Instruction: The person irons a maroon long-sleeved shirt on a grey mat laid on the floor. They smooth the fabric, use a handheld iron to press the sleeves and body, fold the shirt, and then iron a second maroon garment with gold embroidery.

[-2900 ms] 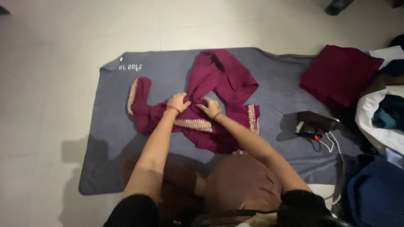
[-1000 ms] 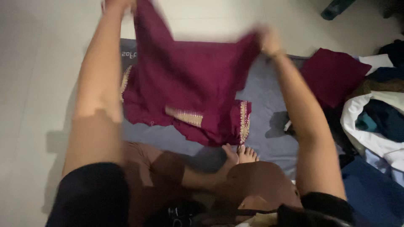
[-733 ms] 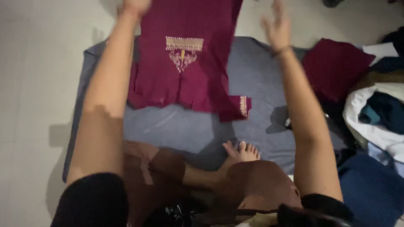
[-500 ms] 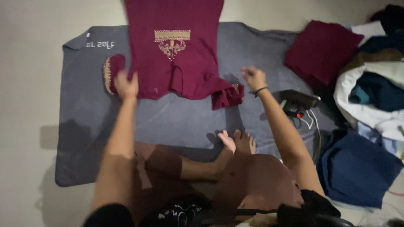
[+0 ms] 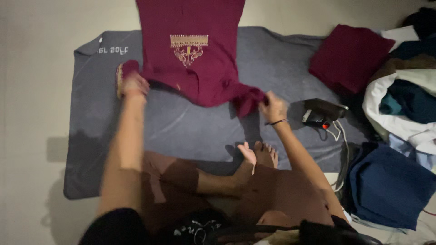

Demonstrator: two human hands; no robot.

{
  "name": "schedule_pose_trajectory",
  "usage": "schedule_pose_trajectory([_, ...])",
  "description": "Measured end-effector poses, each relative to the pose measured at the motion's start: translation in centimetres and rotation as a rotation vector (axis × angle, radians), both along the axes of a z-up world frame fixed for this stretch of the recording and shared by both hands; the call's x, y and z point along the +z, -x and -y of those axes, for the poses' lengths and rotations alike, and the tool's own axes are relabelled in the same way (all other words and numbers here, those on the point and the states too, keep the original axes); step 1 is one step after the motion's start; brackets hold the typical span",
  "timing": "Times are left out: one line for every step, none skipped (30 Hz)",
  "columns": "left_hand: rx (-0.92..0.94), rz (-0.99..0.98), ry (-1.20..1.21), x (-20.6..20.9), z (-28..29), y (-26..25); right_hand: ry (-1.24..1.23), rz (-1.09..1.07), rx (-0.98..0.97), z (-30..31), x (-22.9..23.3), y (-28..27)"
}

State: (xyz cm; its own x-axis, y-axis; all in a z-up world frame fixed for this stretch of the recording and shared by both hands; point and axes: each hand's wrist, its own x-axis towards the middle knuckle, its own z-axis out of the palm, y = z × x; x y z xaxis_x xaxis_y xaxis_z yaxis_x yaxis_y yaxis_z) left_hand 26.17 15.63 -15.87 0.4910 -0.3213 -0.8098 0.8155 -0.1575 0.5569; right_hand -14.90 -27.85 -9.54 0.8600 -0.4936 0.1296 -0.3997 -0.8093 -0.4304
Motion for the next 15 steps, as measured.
schedule_pose_trajectory([0.274, 0.22, -0.044, 0.7, -3.1, -1.2, 0.096, 0.148, 0.079, -0.3, 1.2, 0.4])
schedule_pose_trajectory([0.321, 0.293, -0.055, 2.3, -4.6, -3.3, 0.193, 0.296, 0.155, -0.3, 2.4, 0.9])
schedule_pose_trajectory([0.375, 0.329, -0.063, 3.3, -6.0, -4.5, 0.29, 0.443, 0.231, -0.7, 3.4, 1.4])
schedule_pose_trajectory([0.44, 0.365, -0.063, 4.2, -7.2, -5.2, 0.329, 0.447, 0.323, -1.5, 4.0, 1.6])
schedule_pose_trajectory([0.504, 0.398, -0.058, 4.8, -7.9, -5.6, 0.368, 0.452, 0.415, -2.8, 4.3, 1.9])
schedule_pose_trajectory([0.559, 0.423, -0.057, 5.1, -8.5, -5.3, 0.406, 0.457, 0.513, -4.2, 4.1, 2.0])
schedule_pose_trajectory([0.616, 0.446, -0.05, 5.3, -8.8, -5.0, 0.322, 0.373, 0.611, -6.1, 3.5, 2.0])
schedule_pose_trajectory([0.659, 0.475, -0.042, 5.5, -9.0, -4.5, 0.24, 0.293, 0.712, -8.0, 2.7, 1.8])
schedule_pose_trajectory([0.694, 0.502, -0.027, 5.5, -8.9, -4.2, 0.302, 0.219, 0.753, -9.9, 1.8, 2.0])
schedule_pose_trajectory([0.711, 0.53, -0.015, 5.4, -8.6, -3.7, 0.363, 0.145, 0.793, -11.3, 1.0, 2.2])
schedule_pose_trajectory([0.726, 0.557, 0.002, 5.1, -8.1, -3.0, 0.337, 0.03, 0.776, -11.8, 0.4, 2.5])
schedule_pose_trajectory([0.712, 0.582, 0.026, 4.5, -7.0, -2.3, 0.314, -0.086, 0.75, -11.9, 0.0, 2.9])
schedule_pose_trajectory([0.689, 0.608, 0.051, 3.6, -5.6, -1.1, 0.292, -0.202, 0.721, -11.6, 0.1, 3.3])
schedule_pose_trajectory([0.652, 0.627, 0.061, 2.2, -3.8, 0.8, 0.361, -0.16, 0.709, -10.2, 0.7, 3.6])
schedule_pose_trajectory([0.608, 0.652, 0.071, 0.5, -1.8, 3.4, 0.429, -0.119, 0.697, -8.8, 1.8, 3.2])
